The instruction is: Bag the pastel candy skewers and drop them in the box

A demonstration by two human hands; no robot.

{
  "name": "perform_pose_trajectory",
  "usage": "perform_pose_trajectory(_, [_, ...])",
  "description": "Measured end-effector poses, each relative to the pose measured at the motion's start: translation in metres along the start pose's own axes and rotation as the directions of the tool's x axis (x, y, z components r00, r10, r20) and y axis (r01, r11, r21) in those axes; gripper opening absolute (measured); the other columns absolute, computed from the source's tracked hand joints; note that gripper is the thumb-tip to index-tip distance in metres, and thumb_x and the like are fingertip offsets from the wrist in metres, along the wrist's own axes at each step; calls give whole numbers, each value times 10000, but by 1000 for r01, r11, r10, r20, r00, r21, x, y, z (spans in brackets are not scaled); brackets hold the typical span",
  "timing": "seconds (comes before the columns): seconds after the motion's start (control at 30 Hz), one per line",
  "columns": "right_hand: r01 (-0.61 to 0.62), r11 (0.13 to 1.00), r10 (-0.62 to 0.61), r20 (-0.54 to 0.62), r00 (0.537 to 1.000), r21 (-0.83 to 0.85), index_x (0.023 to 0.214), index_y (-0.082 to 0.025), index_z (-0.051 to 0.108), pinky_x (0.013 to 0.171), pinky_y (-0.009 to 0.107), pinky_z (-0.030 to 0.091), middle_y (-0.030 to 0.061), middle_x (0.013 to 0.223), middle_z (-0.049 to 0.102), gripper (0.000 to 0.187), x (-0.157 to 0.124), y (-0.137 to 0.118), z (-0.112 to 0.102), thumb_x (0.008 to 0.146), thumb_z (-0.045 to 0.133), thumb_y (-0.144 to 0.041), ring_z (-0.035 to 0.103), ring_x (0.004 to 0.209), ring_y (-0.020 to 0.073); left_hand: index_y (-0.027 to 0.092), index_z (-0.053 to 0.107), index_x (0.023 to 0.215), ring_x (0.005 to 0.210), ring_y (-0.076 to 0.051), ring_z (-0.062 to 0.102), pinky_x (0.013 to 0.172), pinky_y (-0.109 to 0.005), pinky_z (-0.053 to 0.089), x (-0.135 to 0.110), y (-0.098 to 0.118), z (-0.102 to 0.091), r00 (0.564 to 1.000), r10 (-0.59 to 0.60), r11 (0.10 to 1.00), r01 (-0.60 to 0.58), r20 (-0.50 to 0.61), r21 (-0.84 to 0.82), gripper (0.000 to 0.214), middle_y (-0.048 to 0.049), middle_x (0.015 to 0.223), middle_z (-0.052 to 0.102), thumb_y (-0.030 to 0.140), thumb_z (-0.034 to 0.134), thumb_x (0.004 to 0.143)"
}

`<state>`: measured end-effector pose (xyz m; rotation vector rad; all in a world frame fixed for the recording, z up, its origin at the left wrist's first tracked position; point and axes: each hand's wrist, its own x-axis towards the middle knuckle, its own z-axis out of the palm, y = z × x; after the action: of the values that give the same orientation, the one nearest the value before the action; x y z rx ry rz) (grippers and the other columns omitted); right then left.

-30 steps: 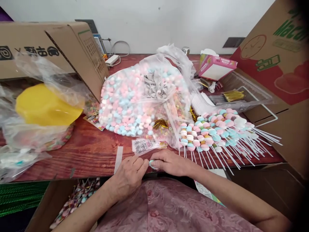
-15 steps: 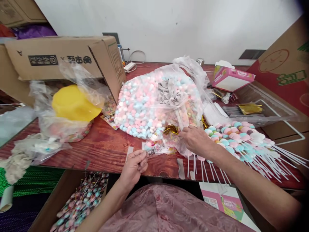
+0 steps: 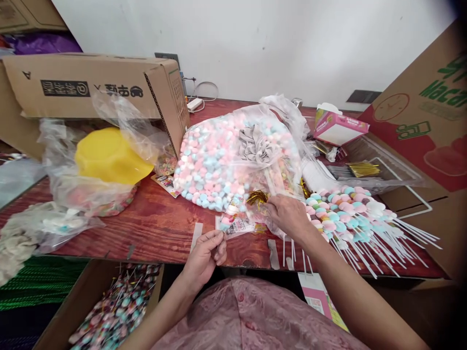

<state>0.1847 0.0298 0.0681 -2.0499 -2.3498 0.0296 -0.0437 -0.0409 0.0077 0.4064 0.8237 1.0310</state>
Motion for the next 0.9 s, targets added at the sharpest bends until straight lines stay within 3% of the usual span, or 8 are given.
perform_pose_trajectory(0.1, [-47,998,47,16,999,37,779,-188,735,597,292,338,102,843,741,341,20,-11,9,914,486,-378,648,769,217,120,632,722,386,-30,325,386,-180,250,-2,-4,1,1000,8,1000,-8,6,0,356,63,482,468,375,860,624])
perform_pose_trajectory(0.23, [-71,991,68,33,997,112,697,-185,730,586,296,333,96,728,726,264,33,-15,22,837,533,-294,632,694,216,124,625,717,393,-30,317,391,-184,244,-5,-7,-6,1000,21,999,-21,-5,-31,358,63,490,459,383,857,633])
perform_pose_trajectory(0.37, [-103,960,114,-27,993,260,742,-195,718,609,297,341,76,757,723,251,34,-3,29,814,489,-266,613,713,212,125,613,693,398,-27,312,394,-182,250,-9,-1,-14,998,53,997,-55,-36,-49,381,60,487,463,397,870,621])
perform_pose_trajectory(0.5, [-92,891,145,-86,986,445,659,-195,641,637,310,358,46,642,652,207,32,11,33,769,495,-293,564,664,202,115,633,703,395,-26,323,393,-178,246,-9,6,-16,996,66,996,-69,-66,-49,403,58,482,470,415,882,602])
perform_pose_trajectory(0.67, [-37,716,161,-114,980,697,641,-211,550,599,297,379,5,583,559,203,31,16,42,760,517,-373,494,590,162,117,635,729,397,-27,329,396,-177,254,-6,6,-14,996,59,996,-63,-63,-69,405,59,488,473,418,876,608])
perform_pose_trajectory(0.9, [-31,411,110,-16,994,911,694,-212,556,451,246,354,-23,556,560,245,33,8,40,713,632,-444,486,470,120,120,630,752,428,-36,355,410,-181,287,-1,10,-4,997,59,990,-65,-51,-122,375,58,517,487,373,875,624])
